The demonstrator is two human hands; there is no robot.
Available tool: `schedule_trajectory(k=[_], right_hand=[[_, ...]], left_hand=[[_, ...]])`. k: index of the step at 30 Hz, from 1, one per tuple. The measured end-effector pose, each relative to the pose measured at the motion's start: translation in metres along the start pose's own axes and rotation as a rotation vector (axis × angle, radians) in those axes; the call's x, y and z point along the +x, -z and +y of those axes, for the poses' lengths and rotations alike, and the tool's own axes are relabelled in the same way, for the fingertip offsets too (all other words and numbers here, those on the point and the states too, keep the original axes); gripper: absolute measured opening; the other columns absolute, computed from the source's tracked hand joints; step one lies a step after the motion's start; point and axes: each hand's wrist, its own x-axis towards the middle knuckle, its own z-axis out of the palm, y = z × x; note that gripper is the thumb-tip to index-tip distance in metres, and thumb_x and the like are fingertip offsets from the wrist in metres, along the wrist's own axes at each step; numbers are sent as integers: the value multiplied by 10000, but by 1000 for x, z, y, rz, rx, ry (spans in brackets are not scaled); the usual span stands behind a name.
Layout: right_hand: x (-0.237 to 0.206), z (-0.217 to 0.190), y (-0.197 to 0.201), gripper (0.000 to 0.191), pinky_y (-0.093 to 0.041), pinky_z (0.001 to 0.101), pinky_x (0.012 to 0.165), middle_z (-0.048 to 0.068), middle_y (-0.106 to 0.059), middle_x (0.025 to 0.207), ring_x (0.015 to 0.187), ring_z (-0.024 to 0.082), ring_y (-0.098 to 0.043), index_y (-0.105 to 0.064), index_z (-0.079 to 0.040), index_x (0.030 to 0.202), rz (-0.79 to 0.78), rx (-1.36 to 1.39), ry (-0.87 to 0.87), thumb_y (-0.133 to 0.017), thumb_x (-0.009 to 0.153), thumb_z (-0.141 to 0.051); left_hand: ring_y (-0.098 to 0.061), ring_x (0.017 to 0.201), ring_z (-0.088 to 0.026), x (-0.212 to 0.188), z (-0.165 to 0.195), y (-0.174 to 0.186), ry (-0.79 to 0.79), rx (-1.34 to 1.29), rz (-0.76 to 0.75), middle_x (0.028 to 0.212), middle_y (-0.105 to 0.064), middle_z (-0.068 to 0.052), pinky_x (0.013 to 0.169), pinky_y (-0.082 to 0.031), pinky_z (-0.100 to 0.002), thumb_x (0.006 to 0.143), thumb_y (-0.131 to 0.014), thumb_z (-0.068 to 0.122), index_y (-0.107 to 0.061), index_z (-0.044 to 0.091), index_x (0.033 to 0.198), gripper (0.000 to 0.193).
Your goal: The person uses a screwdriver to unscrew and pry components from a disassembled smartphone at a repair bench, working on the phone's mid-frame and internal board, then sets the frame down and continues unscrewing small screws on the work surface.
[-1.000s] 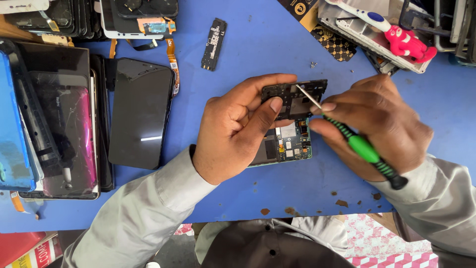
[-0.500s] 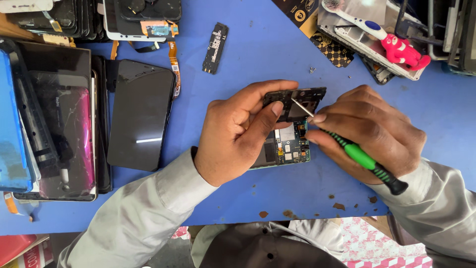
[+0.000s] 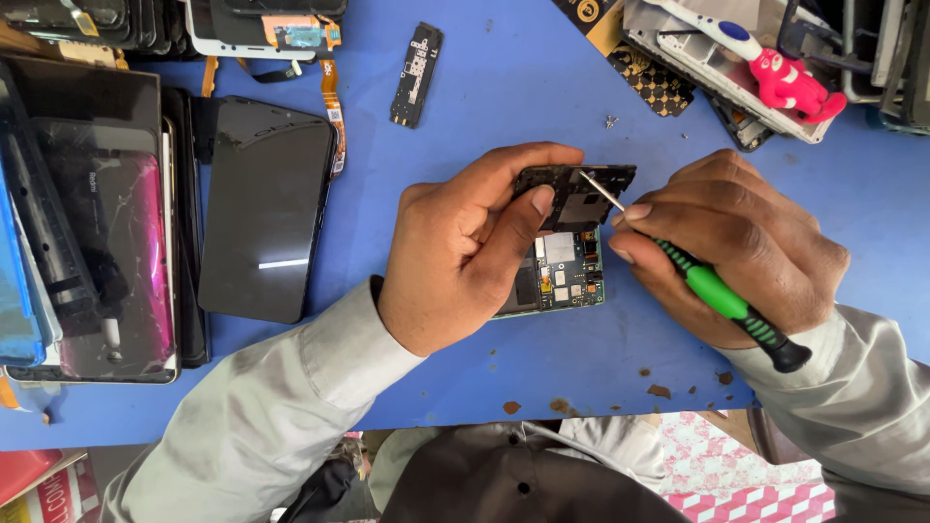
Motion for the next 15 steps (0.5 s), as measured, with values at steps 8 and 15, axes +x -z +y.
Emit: schedule_trajectory(k=[8, 15], right_hand=[[1, 1, 1, 322, -522, 364, 613, 204, -664, 865, 755, 307, -686, -590, 68, 1020, -27, 22, -33, -855, 838, 65], [0, 1, -3, 299, -537, 354, 632, 219, -675, 874, 766, 304, -699, -587, 77, 1029, -25, 58, -81, -834, 859, 79]], left_hand=[[-534, 643, -2, -2, -3, 0, 25, 13, 2, 877, -756, -8, 566, -428, -197, 1109, -575, 52, -641, 32, 1307, 209], [-645, 738, -24, -2, -8, -1, -9, 29, 8, 934, -767, -20, 656, -511, -193, 1133, -570, 81, -640, 34, 1309, 194]])
